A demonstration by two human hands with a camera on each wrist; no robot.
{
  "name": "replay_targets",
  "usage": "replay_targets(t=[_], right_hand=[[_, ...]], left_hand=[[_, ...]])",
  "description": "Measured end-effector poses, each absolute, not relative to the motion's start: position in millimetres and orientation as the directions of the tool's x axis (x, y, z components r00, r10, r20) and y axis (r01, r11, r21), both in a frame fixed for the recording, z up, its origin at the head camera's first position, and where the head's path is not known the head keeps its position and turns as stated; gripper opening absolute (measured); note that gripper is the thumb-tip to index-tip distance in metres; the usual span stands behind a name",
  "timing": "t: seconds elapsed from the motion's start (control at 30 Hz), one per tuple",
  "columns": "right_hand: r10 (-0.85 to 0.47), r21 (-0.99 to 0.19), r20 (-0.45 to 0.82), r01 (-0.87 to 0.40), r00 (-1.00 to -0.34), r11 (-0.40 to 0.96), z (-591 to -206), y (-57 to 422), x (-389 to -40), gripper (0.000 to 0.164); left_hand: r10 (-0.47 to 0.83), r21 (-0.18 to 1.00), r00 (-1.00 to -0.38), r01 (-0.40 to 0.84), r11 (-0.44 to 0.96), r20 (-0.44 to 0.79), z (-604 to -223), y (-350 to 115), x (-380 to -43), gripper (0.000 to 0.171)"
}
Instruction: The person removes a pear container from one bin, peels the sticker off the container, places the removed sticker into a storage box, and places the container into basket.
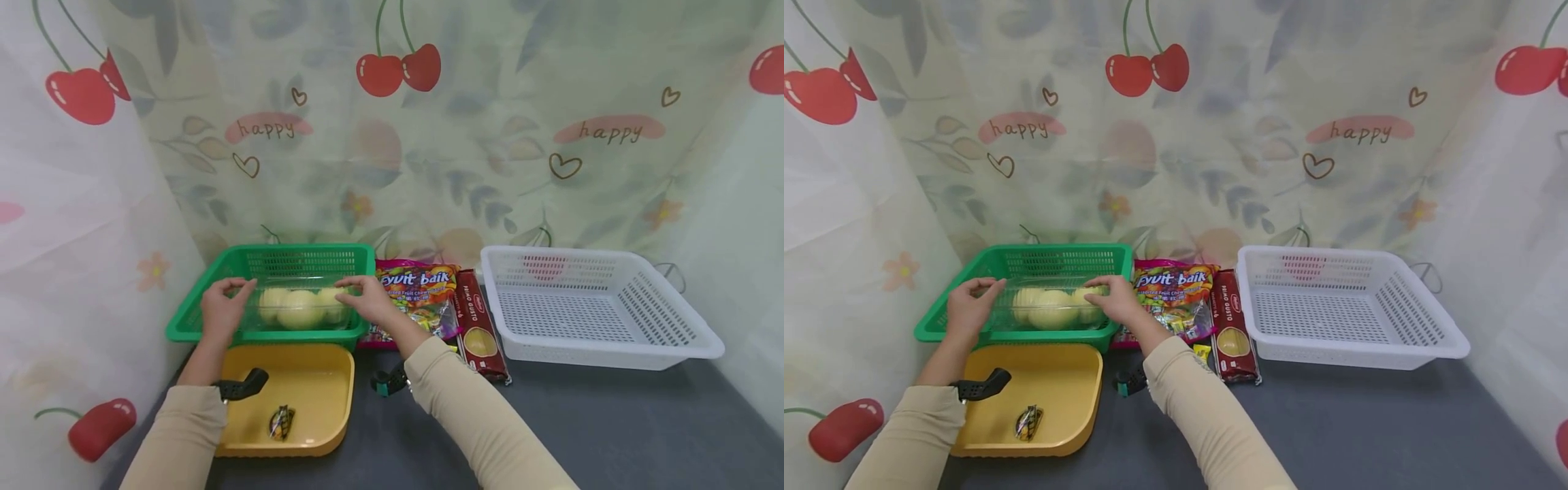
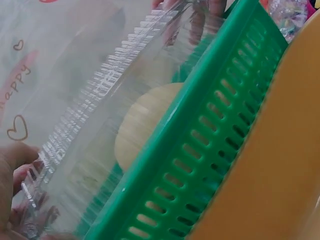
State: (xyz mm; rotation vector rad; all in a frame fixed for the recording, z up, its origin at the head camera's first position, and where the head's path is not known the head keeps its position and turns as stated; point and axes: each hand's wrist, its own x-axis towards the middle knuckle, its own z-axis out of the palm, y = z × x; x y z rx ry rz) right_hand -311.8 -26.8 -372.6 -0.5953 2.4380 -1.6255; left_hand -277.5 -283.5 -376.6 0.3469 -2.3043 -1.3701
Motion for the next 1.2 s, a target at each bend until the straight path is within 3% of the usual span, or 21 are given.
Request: replay_targets(t=[0.23,0.4,0.8,1.2], right_hand=[[-0.419,-0.887,0.078,-0.255,-0.905,0.386,-372,-26,-312,0.03],[-0.399,-0.876,0.083,-0.258,-0.913,0.408,-372,-25,-313,0.032],[-0.42,-0.797,0.072,-0.306,-0.905,0.521,-366,-28,-312,0.037],[-0.449,-0.865,-0.048,-0.188,-0.892,0.465,-357,-38,-306,0.037]], left_hand=[[-0.189,0.843,-0.981,-0.063,0.535,0.047,-374,-294,-276,0.074],[-0.068,0.785,-0.998,-0.045,0.617,-0.004,-371,-297,-276,0.082],[-0.05,0.746,-0.998,-0.016,0.665,0.024,-370,-303,-278,0.077],[-0.027,0.664,-0.998,0.016,0.747,0.054,-375,-303,-277,0.061]])
